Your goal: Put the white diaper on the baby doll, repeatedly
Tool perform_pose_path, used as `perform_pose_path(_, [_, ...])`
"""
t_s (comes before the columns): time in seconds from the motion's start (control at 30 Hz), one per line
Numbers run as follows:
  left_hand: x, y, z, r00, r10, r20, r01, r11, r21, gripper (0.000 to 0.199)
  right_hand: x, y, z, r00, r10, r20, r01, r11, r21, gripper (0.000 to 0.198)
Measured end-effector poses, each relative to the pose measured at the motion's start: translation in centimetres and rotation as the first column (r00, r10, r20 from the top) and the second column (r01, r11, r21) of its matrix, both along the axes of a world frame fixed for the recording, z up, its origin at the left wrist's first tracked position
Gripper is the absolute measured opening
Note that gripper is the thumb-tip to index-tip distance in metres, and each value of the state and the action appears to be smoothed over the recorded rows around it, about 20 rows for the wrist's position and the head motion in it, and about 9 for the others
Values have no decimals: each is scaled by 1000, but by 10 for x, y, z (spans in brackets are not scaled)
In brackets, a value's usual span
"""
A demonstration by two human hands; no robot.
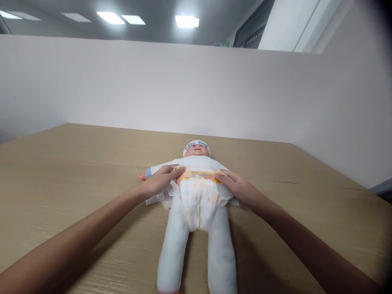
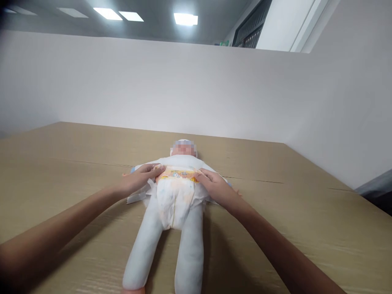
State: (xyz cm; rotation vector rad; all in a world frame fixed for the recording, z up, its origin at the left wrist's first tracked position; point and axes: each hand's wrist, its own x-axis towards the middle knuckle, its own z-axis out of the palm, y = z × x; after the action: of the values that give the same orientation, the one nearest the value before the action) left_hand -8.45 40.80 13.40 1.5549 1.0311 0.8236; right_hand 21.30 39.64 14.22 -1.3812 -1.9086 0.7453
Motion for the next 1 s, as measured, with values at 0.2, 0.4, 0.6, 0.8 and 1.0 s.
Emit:
perform_pose_path(0.2, [-8,9,13,976,210,-63,-192,957,216,50,15,-20,3,972,-208,108,171,946,277,36])
perform_pose_path(0.4, [25,-13,35,941,243,-236,-43,776,629,26,37,-54,-40,887,-269,376,123,922,368,28])
perform_pose_path(0.6, [79,-28,30,832,189,-521,278,671,688,38,45,-52,-59,851,-317,418,196,932,307,30])
perform_pose_path(0.8, [84,-25,23,773,283,-568,251,686,683,50,50,-48,-63,901,-311,301,277,949,152,35])
perform_pose_path(1.0, [86,-25,21,760,277,-587,266,693,670,55,56,-49,-43,972,-158,173,157,987,17,58])
